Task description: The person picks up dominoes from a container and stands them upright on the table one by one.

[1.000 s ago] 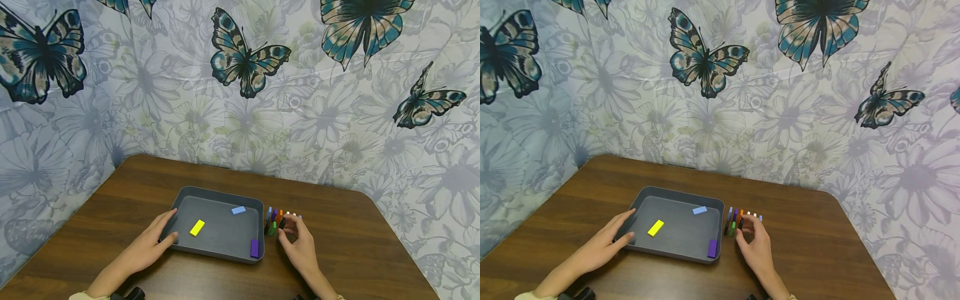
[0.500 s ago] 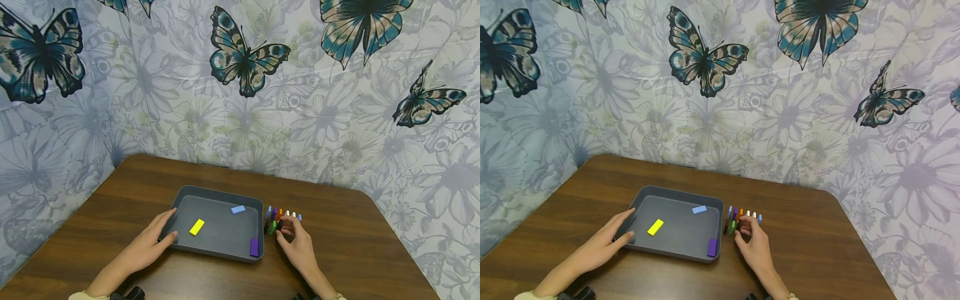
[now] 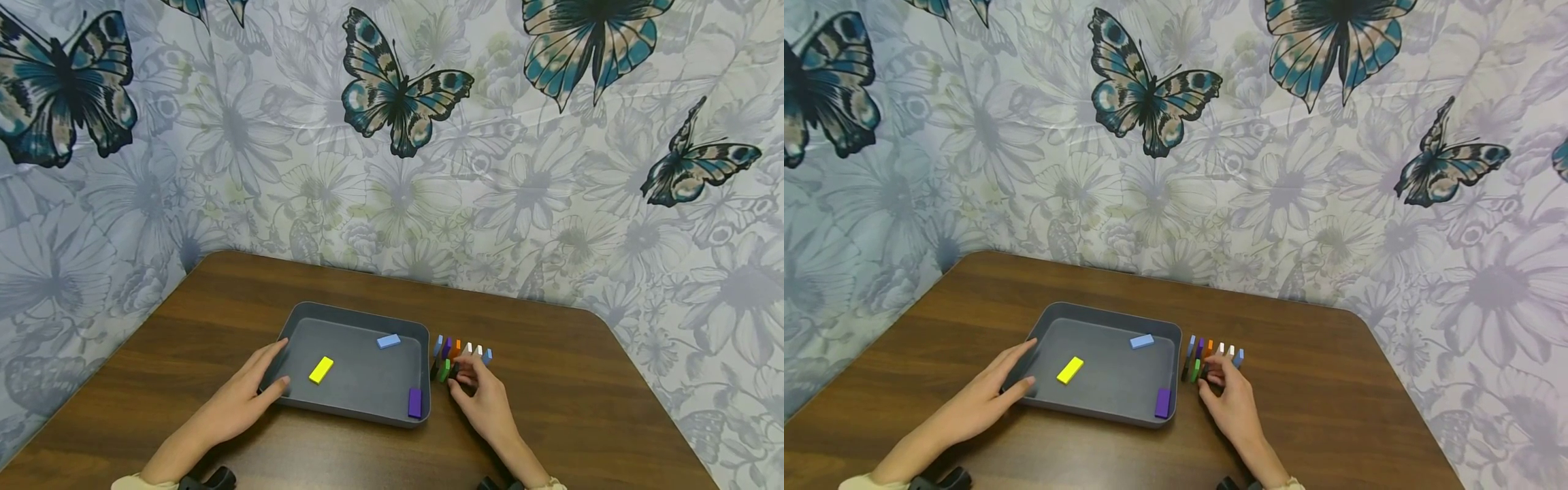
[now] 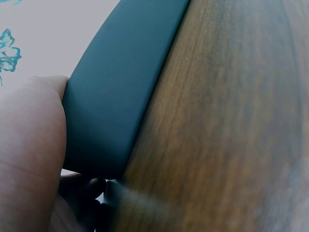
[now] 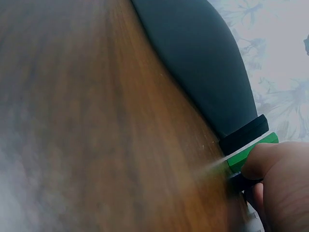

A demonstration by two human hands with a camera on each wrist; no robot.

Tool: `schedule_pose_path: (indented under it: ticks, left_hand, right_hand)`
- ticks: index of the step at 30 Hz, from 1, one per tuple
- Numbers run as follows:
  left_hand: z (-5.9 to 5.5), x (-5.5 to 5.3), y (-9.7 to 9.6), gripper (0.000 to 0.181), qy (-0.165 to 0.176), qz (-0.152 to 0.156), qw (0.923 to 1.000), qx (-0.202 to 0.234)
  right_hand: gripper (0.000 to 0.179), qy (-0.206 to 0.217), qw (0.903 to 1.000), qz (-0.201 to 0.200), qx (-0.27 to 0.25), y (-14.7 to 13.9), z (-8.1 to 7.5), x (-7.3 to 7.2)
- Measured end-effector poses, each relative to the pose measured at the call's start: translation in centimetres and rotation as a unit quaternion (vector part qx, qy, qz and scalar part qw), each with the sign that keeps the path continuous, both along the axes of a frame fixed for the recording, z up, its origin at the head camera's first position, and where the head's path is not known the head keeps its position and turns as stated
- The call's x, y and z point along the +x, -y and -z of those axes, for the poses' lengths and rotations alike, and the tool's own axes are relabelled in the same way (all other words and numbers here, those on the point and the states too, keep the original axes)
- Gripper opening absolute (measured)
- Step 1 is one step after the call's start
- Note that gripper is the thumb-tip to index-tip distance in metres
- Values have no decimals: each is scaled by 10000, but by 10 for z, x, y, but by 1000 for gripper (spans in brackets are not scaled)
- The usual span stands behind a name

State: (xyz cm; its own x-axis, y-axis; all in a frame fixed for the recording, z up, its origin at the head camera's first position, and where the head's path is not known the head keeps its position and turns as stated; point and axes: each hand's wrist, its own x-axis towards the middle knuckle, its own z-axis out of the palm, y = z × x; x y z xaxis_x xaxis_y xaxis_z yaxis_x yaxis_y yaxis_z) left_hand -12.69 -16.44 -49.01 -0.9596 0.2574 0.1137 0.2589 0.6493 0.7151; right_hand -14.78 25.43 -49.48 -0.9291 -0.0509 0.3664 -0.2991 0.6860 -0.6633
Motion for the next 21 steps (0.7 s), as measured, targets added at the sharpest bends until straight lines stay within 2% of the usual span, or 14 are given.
schedule_pose_path:
  ticks: [10, 21]
  left_hand:
    - [-2, 1, 1, 67, 30, -5, 10000, -37]
    - [0, 1, 0, 67, 20, 32, 10000, -12]
  right_hand:
    - [36, 208, 9998, 5, -23, 2, -3, 0]
    - [38, 114, 9999, 15, -22, 1, -2, 0]
